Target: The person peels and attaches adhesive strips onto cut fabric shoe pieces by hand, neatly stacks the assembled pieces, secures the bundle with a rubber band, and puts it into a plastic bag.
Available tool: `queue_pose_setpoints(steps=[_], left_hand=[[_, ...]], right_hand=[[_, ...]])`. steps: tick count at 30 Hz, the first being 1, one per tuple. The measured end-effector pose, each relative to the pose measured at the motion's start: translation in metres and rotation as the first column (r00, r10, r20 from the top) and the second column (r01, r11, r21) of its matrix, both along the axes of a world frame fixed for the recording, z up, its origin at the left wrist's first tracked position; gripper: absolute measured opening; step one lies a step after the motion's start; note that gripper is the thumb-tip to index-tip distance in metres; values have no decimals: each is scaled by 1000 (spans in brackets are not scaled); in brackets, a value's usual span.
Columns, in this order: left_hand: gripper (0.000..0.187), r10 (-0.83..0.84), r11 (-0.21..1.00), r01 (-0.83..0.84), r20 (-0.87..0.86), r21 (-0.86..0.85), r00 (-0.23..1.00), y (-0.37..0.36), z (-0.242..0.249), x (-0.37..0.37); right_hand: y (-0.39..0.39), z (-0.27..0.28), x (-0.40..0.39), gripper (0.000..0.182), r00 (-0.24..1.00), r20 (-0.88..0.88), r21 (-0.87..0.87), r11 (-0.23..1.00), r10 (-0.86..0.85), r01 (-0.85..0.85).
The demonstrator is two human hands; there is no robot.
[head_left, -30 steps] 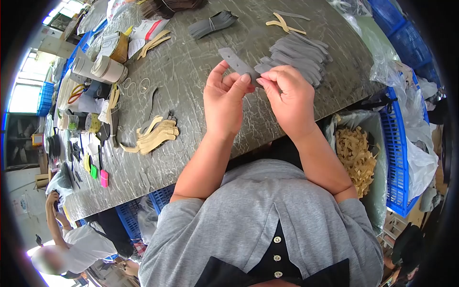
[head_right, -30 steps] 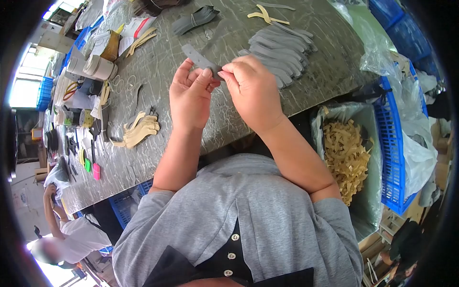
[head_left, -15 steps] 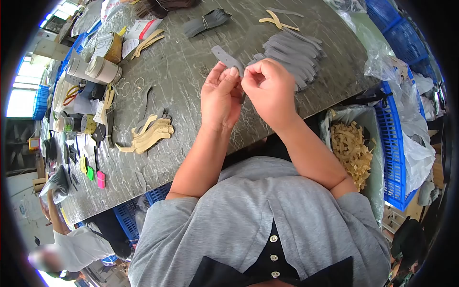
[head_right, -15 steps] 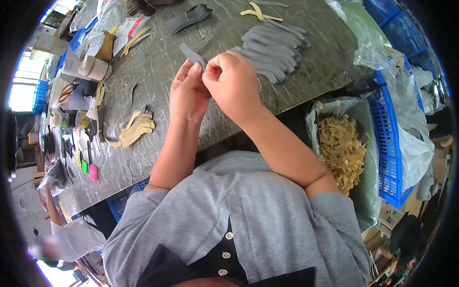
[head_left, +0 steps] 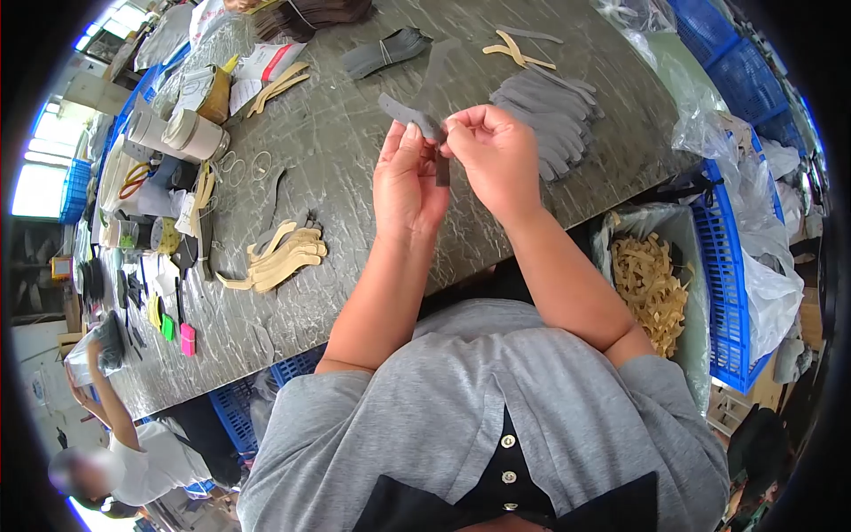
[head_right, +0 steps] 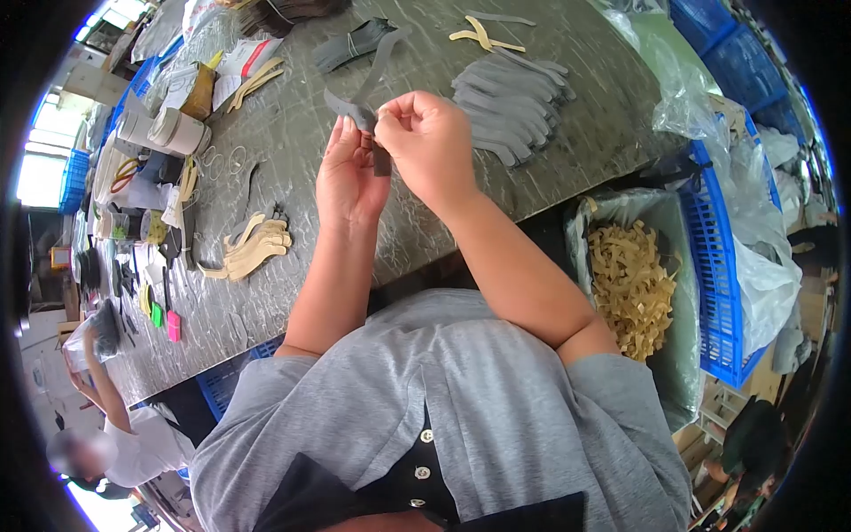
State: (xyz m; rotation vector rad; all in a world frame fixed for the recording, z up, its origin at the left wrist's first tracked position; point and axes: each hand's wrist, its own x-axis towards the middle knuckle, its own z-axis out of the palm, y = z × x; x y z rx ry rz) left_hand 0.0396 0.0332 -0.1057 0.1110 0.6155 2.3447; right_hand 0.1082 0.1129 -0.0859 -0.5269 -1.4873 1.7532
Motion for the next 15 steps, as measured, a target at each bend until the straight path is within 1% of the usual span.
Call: queue_pose_setpoints(steps=[2, 3, 5, 6, 8, 9, 11, 12, 14, 15], left_hand=[[21, -23, 1000, 23, -55, -3, 998, -3, 0, -3], [22, -35, 999, 35, -82, -4, 996, -4, 1, -3], [26, -35, 999, 38, -80, 39, 996, -5, 7, 0], [29, -37, 997, 42, -79, 59, 996, -6, 10, 1], [36, 30, 999, -28, -135, 15, 990, -7, 11, 1], [40, 62, 998, -63, -164, -2, 984, -7, 11, 1], [46, 71, 997, -75, -257, -3, 964, -8, 7, -3], [49, 75, 997, -81, -297, -8, 952, -10, 5, -2], [51, 79, 994, -99, -299, -49, 951, -11, 3, -1], [53, 81, 992, -106, -305, -66, 949, -11, 4, -1]], right_hand=[[1, 6, 6, 9, 992, -52, -41, 992, 113, -115], [2, 7, 7, 10, 992, -43, -5, 993, 120, -121], [5, 7, 9, 10, 990, -24, 71, 988, 137, -135], [8, 9, 11, 11, 987, 54, 176, 971, 153, -160], [17, 16, 19, 13, 965, 211, 368, 902, 154, -224], [19, 18, 22, 13, 962, 243, 420, 880, 127, -222], [21, 19, 26, 13, 950, 305, 520, 824, 68, -226], [21, 18, 28, 14, 946, 294, 433, 863, 137, -259], [21, 17, 29, 14, 933, 243, 255, 910, 267, -326], [20, 19, 30, 14, 924, 243, 191, 919, 295, -344]])
